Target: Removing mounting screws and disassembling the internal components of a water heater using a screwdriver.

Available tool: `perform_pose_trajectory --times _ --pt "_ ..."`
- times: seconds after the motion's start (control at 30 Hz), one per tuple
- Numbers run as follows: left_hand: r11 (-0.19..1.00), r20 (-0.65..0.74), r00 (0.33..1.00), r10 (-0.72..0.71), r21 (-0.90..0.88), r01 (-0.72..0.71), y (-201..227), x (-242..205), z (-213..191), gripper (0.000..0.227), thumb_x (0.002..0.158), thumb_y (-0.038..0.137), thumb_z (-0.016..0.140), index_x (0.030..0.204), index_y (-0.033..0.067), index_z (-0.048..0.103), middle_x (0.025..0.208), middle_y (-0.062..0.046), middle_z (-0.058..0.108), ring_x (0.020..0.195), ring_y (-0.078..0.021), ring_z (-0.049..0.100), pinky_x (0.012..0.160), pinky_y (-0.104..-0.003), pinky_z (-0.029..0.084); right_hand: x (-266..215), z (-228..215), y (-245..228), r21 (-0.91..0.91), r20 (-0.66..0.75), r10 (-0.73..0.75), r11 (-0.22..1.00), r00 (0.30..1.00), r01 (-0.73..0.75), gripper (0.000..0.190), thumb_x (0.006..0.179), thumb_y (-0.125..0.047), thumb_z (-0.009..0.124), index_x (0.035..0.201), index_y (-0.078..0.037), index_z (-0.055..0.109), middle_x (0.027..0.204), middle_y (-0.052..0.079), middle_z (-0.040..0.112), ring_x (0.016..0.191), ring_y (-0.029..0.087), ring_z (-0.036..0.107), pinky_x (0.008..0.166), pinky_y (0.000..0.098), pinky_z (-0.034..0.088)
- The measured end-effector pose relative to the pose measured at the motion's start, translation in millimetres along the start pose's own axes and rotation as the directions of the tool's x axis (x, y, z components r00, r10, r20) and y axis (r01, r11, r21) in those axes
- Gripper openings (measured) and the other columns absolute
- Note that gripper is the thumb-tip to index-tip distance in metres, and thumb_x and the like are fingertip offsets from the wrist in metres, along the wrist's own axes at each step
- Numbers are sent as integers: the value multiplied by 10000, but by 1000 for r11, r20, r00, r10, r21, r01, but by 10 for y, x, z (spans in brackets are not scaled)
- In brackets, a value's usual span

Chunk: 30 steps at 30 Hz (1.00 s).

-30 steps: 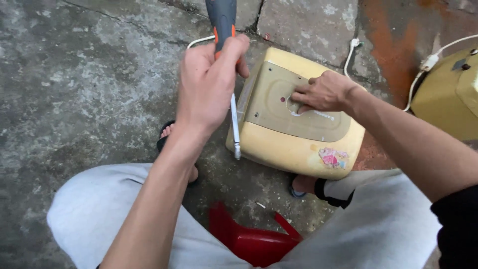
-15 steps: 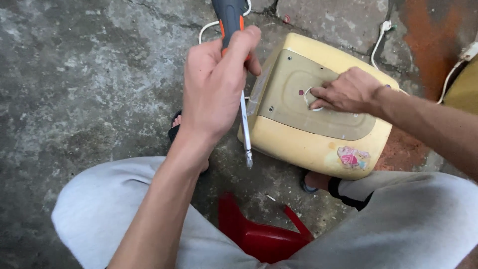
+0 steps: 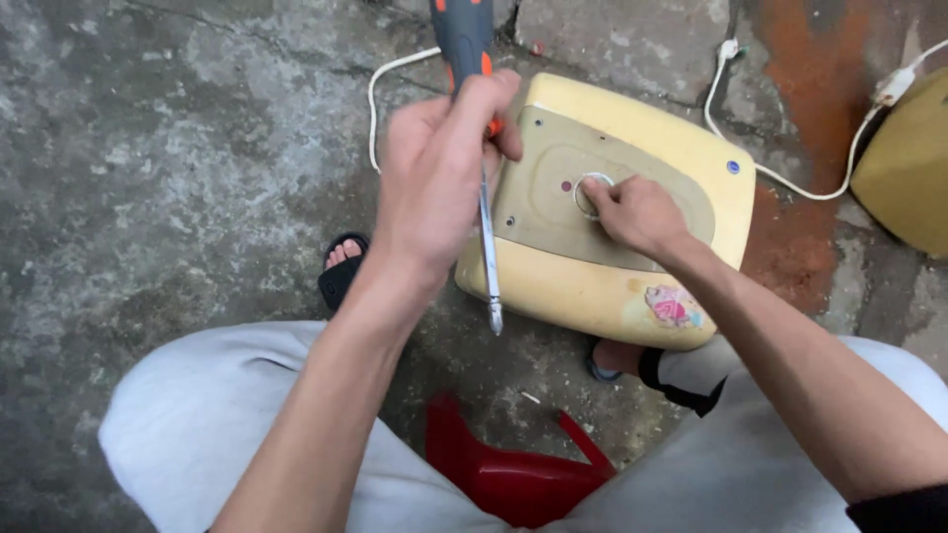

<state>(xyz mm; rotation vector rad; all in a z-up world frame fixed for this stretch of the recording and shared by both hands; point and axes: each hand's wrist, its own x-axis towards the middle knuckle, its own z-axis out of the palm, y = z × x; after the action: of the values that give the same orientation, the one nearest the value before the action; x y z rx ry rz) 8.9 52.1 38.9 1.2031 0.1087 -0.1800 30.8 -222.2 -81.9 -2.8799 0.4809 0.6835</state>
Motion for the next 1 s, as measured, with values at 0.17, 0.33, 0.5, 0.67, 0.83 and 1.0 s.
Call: perform_pose_trajectory --times 0.17,0.33,0.5,0.67,0.83,1.0 --pt "999 30 999 -35 16 35 58 -33 24 419 894 367 561 667 23 634 493 38 390 451 -59 325 450 -243 260 3 -220 336 -476 49 -434 782 900 403 519 1056 -589 427 975 -115 621 1010 55 763 797 294 740 695 428 591" --pt "1000 26 1000 -3 30 2 30 -6 1 422 898 380 556 672 33 639 524 40 399 480 -71 344 481 -247 285 385 -395 388 -720 278 -658 339 699 605 489 997 -604 395 1299 -234 501 1121 -21 624 953 209 724 726 358 653" --pt "994 -26 1000 2 113 1 7 13 -13 458 866 435 552 664 43 676 556 38 440 513 -85 393 494 -250 313 729 -548 -117 -737 639 -498 -179 586 652 317 1061 -348 424 1351 -330 299 1231 -1 614 862 215 760 769 377 720" --pt "991 -12 1000 2 135 0 73 3 49 450 854 419 548 627 44 649 528 42 434 515 -89 427 517 -239 369 1003 -519 -189 -558 794 -541 -467 277 686 340 1021 -508 421 1236 -245 446 1032 12 599 893 233 714 710 408 663" --pt "996 4 999 37 86 -37 47 55 96 453 844 418 546 624 40 662 523 40 465 501 -84 436 504 -236 382 876 -556 -28 -673 698 -539 -268 471 690 392 1026 -611 326 1309 -365 440 856 -34 715 701 214 729 709 363 651" --pt "995 21 1000 1 101 -3 60 61 141 460 811 436 533 629 38 674 579 10 547 558 -96 476 549 -240 398 711 -517 -20 -756 612 -503 -146 610 638 412 999 -653 317 1346 -462 434 831 -60 750 701 199 740 715 356 649"
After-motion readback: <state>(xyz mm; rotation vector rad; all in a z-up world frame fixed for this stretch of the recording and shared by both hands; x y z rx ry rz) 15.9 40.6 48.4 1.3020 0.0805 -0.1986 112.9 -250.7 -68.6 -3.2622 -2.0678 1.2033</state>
